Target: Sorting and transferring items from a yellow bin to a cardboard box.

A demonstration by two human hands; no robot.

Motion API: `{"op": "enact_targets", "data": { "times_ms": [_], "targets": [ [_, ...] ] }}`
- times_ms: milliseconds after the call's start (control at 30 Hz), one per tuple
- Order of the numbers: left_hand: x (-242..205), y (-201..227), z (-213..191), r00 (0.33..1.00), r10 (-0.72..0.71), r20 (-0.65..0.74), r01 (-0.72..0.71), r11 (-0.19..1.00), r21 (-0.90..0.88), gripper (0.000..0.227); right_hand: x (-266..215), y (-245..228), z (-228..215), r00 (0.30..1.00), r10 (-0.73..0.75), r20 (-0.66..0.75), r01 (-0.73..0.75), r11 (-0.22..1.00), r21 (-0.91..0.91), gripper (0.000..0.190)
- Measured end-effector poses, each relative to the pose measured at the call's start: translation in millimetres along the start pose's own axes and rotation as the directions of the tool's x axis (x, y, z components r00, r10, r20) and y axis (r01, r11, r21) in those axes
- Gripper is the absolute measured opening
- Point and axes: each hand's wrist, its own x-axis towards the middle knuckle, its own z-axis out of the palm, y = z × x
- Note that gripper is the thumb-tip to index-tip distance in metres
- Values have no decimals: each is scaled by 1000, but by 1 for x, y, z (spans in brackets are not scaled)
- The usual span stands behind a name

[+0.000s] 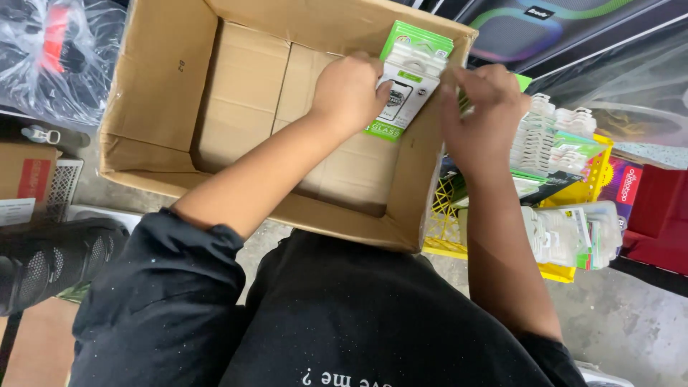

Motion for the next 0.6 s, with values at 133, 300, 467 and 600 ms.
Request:
{"op": "enact_targets", "data": {
  "times_ms": [133,300,467,600],
  "targets": [
    [-3,46,-23,997,29,-78,-30,999,-20,19,-10,20,-26,998,44,-37,-42,998,46,21],
    [-13,101,-38,981,58,-185,-93,979,-183,17,-36,63,-47,981,153,-120,-131,975,178,21],
    [-27,153,-26,994,-24,-109,-35,857,-514,15,-65,95,-58,967,240,-86,-224,961,164,18],
    [-49,185,8,987,-158,23,119,624,-772,39,-84,103,-67,957,290,-7,-284,942,180,15]
  ]
}}
